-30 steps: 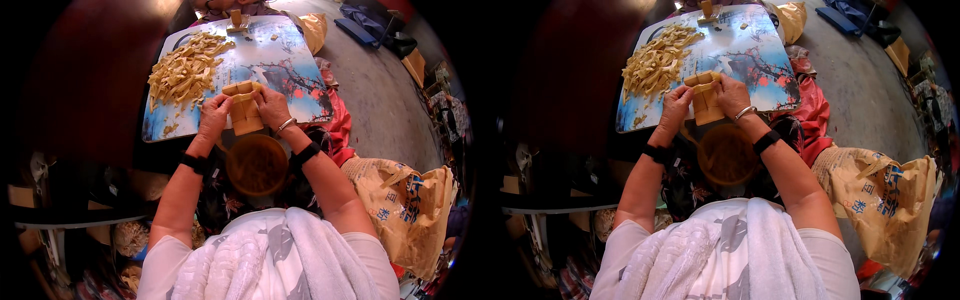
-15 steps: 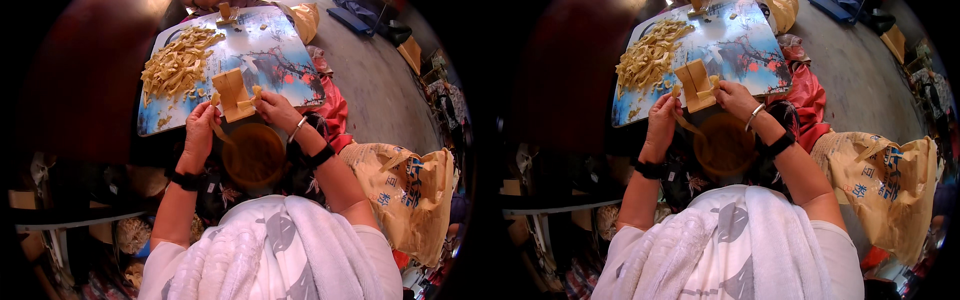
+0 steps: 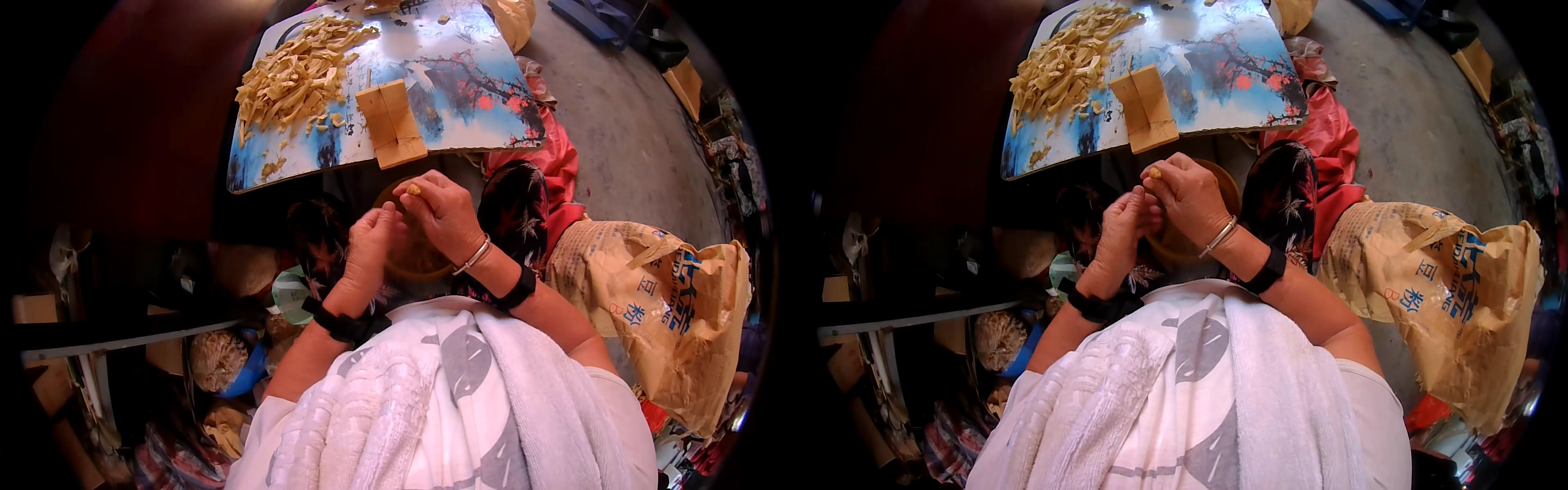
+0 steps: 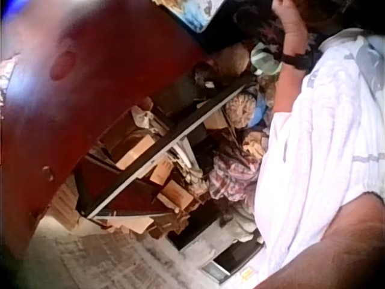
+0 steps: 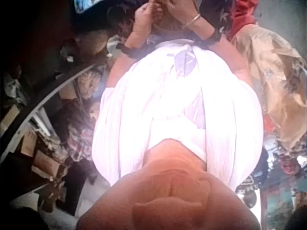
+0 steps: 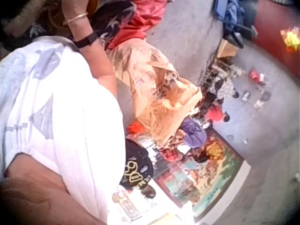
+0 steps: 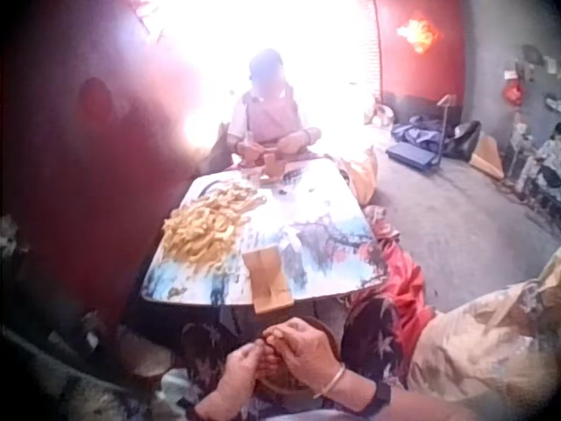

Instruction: The person assembles objects by hand, picking up thin strips and inserting them into a wooden holder, then places the assembled pieces into a large sack.

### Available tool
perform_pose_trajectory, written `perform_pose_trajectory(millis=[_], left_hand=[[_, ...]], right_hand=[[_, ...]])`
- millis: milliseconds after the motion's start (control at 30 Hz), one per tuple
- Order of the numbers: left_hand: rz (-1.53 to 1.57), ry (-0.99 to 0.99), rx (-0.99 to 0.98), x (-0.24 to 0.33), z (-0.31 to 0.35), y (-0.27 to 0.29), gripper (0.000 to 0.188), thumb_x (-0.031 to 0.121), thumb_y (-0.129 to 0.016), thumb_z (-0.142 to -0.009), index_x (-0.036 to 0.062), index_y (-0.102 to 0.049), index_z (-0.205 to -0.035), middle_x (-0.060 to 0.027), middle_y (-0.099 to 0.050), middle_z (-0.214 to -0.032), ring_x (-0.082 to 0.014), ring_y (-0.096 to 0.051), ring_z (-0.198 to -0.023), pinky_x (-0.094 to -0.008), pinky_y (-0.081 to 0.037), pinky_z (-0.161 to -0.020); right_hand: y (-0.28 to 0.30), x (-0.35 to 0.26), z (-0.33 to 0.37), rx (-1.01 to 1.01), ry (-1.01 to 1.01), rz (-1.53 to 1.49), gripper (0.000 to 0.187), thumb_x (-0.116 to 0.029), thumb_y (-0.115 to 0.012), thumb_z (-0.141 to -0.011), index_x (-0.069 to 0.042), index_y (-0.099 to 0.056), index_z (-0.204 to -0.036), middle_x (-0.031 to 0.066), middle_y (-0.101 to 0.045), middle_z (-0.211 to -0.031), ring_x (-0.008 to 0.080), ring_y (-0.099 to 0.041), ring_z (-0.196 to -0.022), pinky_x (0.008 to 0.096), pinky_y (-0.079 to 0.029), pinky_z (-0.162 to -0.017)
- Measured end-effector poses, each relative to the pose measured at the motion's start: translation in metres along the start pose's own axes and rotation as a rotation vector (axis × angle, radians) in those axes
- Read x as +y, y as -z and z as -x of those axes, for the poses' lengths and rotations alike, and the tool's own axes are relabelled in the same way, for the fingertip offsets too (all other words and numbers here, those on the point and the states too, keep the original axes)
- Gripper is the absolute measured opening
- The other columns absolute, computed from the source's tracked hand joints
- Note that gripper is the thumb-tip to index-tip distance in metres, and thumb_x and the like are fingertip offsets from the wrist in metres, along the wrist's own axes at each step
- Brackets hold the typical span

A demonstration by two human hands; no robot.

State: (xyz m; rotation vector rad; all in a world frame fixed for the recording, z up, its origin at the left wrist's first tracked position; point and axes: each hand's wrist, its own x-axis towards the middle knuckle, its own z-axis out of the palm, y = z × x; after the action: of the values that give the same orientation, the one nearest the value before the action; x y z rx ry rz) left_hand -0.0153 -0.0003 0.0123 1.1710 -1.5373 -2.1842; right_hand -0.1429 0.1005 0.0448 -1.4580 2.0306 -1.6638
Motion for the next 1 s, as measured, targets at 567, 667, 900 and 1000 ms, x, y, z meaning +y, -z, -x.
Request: perform_pose_trajectory(millis=[567, 667, 900, 1000], left_hand=[[-1.275, -0.953, -0.078, 0.001, 0.016, -0.010, 0.024, -0.001, -0.058, -0.082, 0.0038, -0.065, -0.105, -0.0117, -0.059, -0.083, -0.0310, -0.063, -0.073, -0.0355, -0.052, -0.062], [-1.224, -1.017, -0.006, 0.007, 0.025, -0.020, 0.026, -0.003, -0.058, -0.080, 0.0029, -0.065, -0.104, -0.0137, -0.058, -0.084, -0.0333, -0.062, -0.073, -0.0369, -0.052, -0.062], [-1.184, -0.924, 0.175, -0.004, 0.023, -0.021, 0.027, -0.004, -0.058, -0.081, 0.0013, -0.065, -0.106, -0.0160, -0.058, -0.088, -0.0349, -0.063, -0.076, -0.0363, -0.053, -0.066], [-1.061, -0.863, 0.110, 0.003, 0.020, -0.020, 0.025, -0.005, -0.057, -0.082, 0.0001, -0.066, -0.104, -0.0156, -0.059, -0.091, -0.0329, -0.063, -0.078, -0.0354, -0.053, -0.069]], right_hand=[[-0.009, 0.029, 0.059, -0.013, -0.488, -0.448, 0.022, -0.021, -0.052, -0.099, 0.000, -0.060, -0.096, 0.0085, -0.066, -0.093, 0.0156, -0.067, -0.074, 0.0276, -0.056, -0.053], [-0.007, 0.029, 0.053, -0.119, -0.948, -0.651, 0.023, -0.023, -0.054, -0.098, -0.001, -0.059, -0.102, 0.0088, -0.066, -0.089, 0.0140, -0.066, -0.063, 0.0258, -0.054, -0.050], [-0.013, 0.026, 0.051, -0.132, -0.493, -0.283, 0.023, -0.023, -0.061, -0.094, 0.000, -0.059, -0.097, 0.0108, -0.066, -0.078, 0.0171, -0.066, -0.061, 0.0284, -0.051, -0.055], [-0.015, 0.030, 0.054, -0.115, -0.258, -0.108, 0.020, -0.020, -0.060, -0.093, 0.000, -0.061, -0.096, 0.0134, -0.065, -0.086, 0.0184, -0.066, -0.072, 0.0297, -0.051, -0.061]])
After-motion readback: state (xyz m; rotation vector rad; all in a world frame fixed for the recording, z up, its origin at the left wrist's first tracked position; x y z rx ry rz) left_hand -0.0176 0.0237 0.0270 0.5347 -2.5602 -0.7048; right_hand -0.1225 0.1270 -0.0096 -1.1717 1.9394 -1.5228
